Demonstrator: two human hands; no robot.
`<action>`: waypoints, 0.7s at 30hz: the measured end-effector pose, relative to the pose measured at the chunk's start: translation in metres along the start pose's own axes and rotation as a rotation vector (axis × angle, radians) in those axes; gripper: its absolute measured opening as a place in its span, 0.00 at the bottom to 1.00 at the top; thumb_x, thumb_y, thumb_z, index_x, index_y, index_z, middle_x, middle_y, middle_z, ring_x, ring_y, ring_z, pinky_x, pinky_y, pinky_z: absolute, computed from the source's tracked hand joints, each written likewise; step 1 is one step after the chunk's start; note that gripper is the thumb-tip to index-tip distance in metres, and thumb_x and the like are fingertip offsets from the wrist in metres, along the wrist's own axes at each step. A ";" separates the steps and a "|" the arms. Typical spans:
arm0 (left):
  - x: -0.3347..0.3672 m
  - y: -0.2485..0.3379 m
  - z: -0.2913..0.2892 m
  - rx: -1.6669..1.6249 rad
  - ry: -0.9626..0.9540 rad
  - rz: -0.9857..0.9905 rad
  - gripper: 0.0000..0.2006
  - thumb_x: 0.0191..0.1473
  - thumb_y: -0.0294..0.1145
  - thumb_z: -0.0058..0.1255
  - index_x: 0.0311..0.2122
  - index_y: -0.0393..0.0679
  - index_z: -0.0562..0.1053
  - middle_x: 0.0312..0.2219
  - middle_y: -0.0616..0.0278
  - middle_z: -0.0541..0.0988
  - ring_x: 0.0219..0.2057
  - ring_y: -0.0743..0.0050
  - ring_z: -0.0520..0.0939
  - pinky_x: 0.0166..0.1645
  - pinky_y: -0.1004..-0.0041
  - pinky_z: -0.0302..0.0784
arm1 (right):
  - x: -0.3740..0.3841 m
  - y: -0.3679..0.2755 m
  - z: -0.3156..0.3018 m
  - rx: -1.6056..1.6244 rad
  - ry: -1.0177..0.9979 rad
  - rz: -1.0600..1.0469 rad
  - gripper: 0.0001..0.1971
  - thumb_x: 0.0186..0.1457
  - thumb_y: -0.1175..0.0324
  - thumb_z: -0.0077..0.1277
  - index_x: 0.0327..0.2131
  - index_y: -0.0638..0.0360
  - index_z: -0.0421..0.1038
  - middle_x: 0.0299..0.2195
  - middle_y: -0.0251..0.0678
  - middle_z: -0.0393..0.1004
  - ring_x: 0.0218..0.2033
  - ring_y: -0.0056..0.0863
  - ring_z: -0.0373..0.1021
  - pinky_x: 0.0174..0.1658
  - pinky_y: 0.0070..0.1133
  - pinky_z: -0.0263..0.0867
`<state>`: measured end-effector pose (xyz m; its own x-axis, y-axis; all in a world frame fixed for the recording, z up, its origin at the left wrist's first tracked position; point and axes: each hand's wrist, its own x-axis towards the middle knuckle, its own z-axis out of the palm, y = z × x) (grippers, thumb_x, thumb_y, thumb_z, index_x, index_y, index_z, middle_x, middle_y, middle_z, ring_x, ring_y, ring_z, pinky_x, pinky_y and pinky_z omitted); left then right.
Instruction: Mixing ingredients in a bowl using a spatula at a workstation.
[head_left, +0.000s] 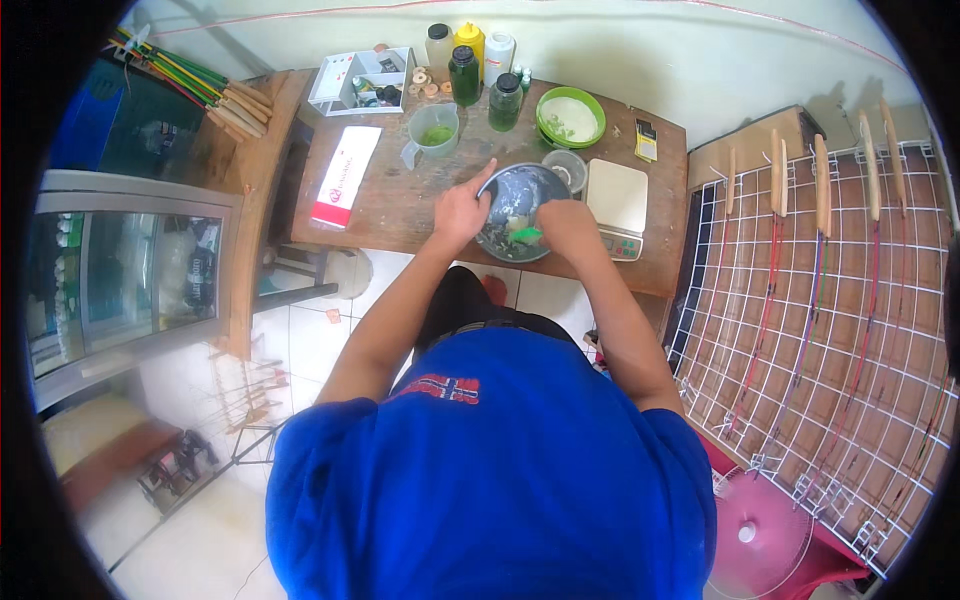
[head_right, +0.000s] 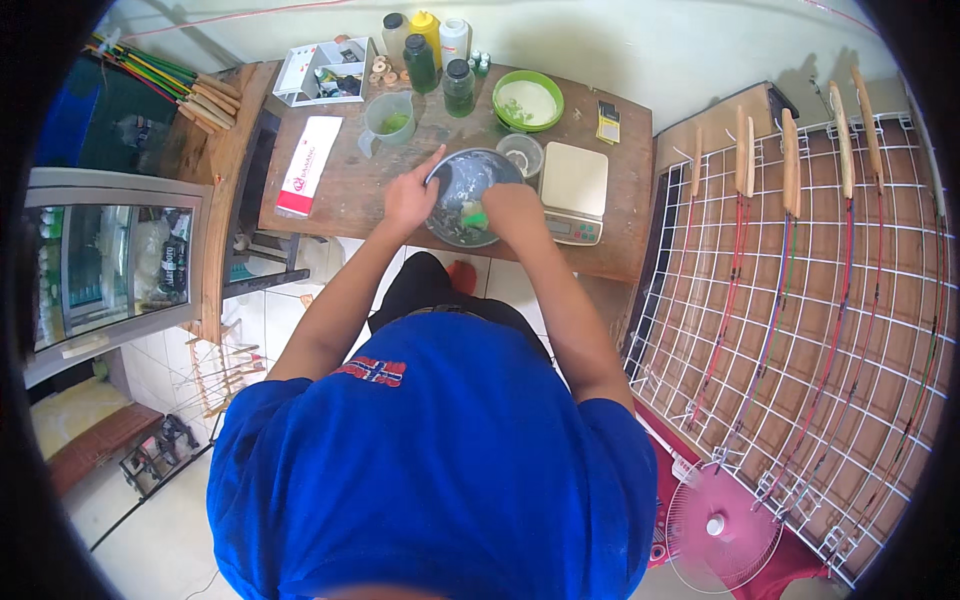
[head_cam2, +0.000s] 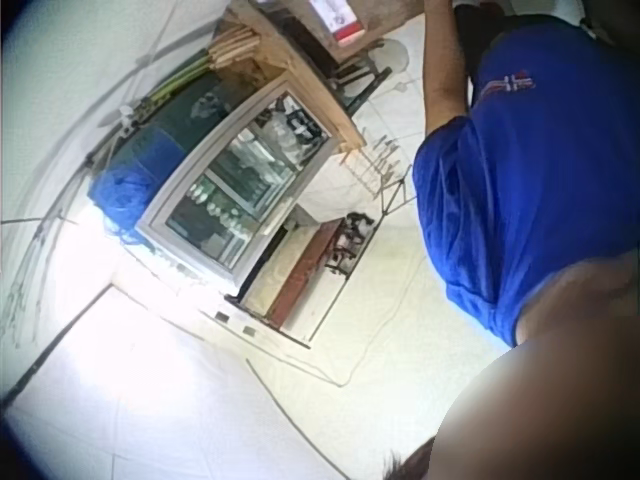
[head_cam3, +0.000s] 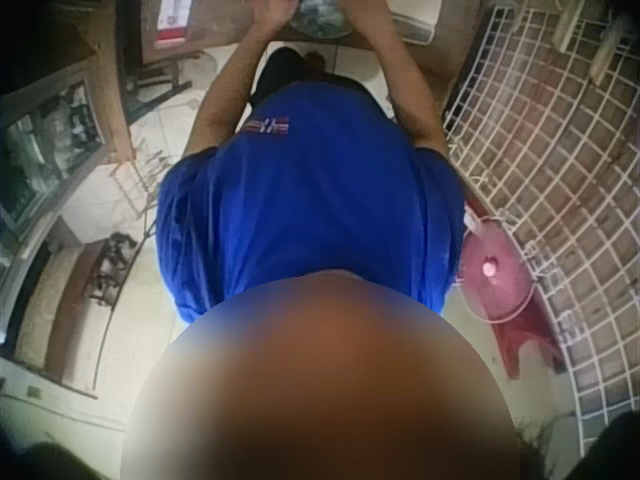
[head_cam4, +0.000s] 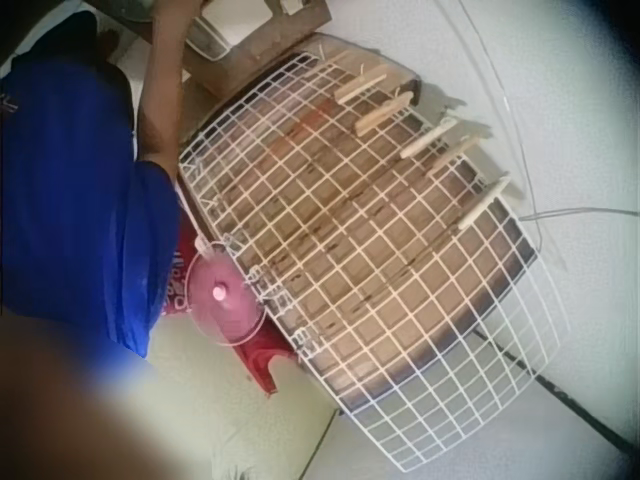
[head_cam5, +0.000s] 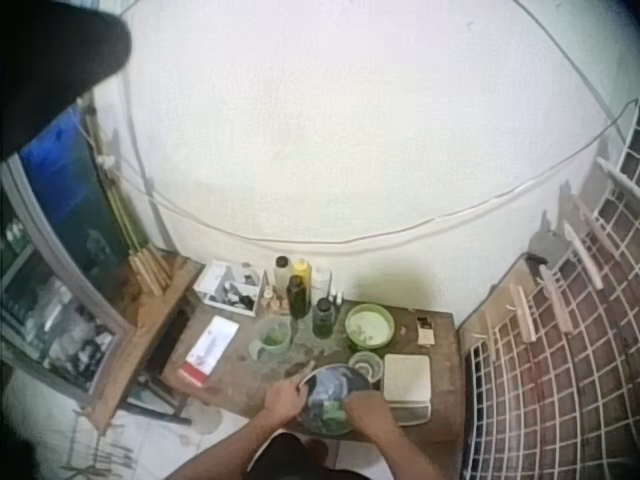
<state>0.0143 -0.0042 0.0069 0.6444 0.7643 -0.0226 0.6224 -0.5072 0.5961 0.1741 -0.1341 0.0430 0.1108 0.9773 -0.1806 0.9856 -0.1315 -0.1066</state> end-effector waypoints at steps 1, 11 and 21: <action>0.000 0.001 0.001 -0.001 -0.002 0.003 0.29 0.53 0.36 0.48 0.61 0.73 0.65 0.30 0.46 0.81 0.32 0.45 0.82 0.42 0.52 0.77 | -0.004 -0.001 -0.003 -0.007 -0.065 0.008 0.07 0.38 0.68 0.62 0.24 0.60 0.79 0.26 0.46 0.79 0.30 0.42 0.78 0.36 0.34 0.73; -0.001 0.007 0.003 0.017 -0.014 -0.007 0.30 0.53 0.37 0.47 0.62 0.74 0.63 0.31 0.46 0.81 0.33 0.45 0.82 0.44 0.53 0.76 | -0.005 -0.004 0.000 0.072 -0.073 0.109 0.09 0.39 0.65 0.64 0.26 0.57 0.80 0.26 0.44 0.79 0.31 0.41 0.78 0.37 0.34 0.73; -0.003 0.014 0.006 0.035 -0.029 0.036 0.30 0.53 0.37 0.46 0.63 0.74 0.62 0.30 0.47 0.81 0.33 0.44 0.81 0.42 0.51 0.76 | -0.002 -0.004 0.016 0.089 -0.082 0.152 0.11 0.39 0.63 0.63 0.27 0.57 0.80 0.30 0.46 0.79 0.32 0.42 0.78 0.37 0.34 0.73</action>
<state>0.0234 -0.0162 0.0102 0.6793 0.7334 -0.0253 0.6133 -0.5484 0.5684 0.1679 -0.1387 0.0283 0.2427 0.9288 -0.2801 0.9427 -0.2939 -0.1578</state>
